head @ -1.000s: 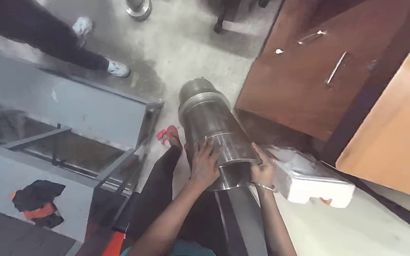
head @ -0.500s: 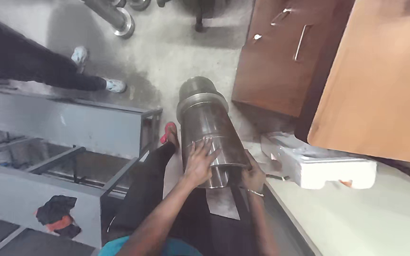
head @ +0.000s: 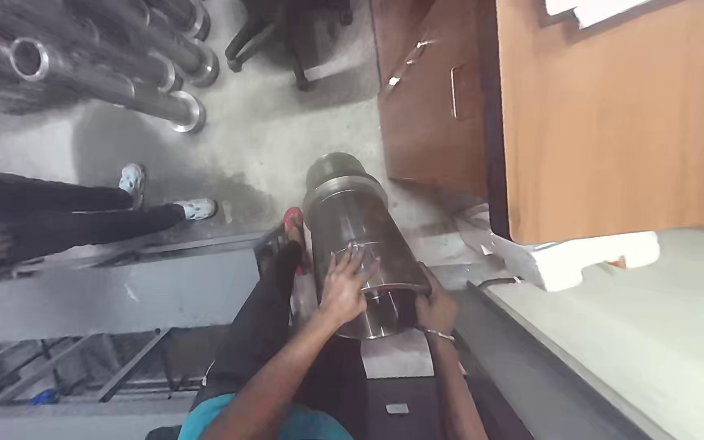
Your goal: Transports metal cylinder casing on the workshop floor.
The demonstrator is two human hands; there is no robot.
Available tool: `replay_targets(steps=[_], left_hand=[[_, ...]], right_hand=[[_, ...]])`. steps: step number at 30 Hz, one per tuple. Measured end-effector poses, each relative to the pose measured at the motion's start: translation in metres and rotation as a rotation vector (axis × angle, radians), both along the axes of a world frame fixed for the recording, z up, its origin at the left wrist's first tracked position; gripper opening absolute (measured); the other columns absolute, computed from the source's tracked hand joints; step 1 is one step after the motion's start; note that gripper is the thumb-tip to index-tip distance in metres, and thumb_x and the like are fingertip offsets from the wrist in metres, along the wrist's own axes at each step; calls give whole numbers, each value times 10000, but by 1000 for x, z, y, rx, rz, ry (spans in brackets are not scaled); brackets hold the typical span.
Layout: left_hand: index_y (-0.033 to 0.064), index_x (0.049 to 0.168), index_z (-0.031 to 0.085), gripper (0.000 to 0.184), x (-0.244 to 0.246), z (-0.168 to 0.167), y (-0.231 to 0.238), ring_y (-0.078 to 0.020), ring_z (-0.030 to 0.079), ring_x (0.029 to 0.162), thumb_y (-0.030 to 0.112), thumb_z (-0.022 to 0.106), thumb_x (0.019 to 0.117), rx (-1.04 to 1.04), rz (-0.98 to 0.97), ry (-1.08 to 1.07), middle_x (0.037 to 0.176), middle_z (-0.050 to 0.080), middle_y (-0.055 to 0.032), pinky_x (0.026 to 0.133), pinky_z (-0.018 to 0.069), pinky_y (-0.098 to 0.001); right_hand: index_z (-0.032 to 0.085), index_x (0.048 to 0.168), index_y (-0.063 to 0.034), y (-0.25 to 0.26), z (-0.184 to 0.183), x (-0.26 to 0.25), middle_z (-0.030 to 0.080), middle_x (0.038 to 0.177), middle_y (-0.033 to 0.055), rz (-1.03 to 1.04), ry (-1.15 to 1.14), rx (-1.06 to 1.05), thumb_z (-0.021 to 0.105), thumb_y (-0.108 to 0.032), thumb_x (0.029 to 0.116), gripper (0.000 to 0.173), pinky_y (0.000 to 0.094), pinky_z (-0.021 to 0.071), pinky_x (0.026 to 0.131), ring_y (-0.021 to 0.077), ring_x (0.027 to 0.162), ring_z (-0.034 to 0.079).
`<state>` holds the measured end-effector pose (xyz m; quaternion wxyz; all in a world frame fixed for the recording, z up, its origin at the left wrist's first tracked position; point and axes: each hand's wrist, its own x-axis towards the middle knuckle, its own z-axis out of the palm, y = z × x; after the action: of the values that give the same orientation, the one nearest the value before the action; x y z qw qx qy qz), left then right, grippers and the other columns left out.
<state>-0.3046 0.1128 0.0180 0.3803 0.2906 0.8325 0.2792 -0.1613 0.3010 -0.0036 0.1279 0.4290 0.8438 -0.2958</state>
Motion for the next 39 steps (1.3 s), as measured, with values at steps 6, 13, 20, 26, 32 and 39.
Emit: replay_targets(steps=[6, 13, 20, 26, 32, 39], left_hand=[[382, 1500, 529, 809, -35, 0, -7, -318, 235, 1565, 72, 706, 774, -14, -132, -58, 1657, 366, -6, 1209, 193, -692], [365, 1500, 531, 779, -55, -5, -13, -301, 290, 1547, 62, 688, 799, 26, -209, 28, 1635, 405, 31, 1197, 261, -674], [341, 1494, 545, 817, -44, -4, -25, -341, 300, 1539, 25, 687, 754, 63, -240, 29, 1631, 412, 4, 1177, 278, -697], [324, 1499, 545, 800, -44, -5, -31, -329, 312, 1535, 24, 671, 768, 104, -240, 46, 1622, 427, 3, 1191, 276, -680], [293, 1492, 558, 797, -54, -9, -48, -326, 328, 1529, 2, 668, 758, 138, -238, 60, 1613, 441, -1, 1189, 302, -663], [255, 1487, 563, 761, -88, -16, -82, -315, 330, 1528, -11, 608, 776, 208, -213, 19, 1603, 455, -5, 1212, 303, -625]], right_hand=[[617, 1427, -104, -20, -1, -6, 678, 1342, 162, -71, -3, -29, 625, -3, 879, 557, 698, 496, 942, 432, 1144, 684], [647, 1380, -82, -33, -8, -15, 710, 1252, 199, -138, 14, 22, 646, -16, 822, 562, 720, 507, 849, 473, 1037, 702], [599, 1448, -113, -45, -1, -2, 673, 1343, 182, -187, 4, -88, 623, 17, 896, 568, 705, 503, 917, 458, 1106, 691], [613, 1437, -148, -37, -2, 1, 683, 1320, 177, -163, -23, -133, 756, -74, 846, 613, 699, 506, 912, 455, 1110, 684], [618, 1421, -81, -59, -19, 5, 608, 1447, 145, -123, 176, -81, 693, 7, 836, 597, 581, 446, 1116, 360, 1341, 576], [620, 1441, -193, -94, -6, -32, 662, 1392, 85, -185, 126, -28, 649, 47, 839, 649, 673, 540, 874, 399, 1131, 701]])
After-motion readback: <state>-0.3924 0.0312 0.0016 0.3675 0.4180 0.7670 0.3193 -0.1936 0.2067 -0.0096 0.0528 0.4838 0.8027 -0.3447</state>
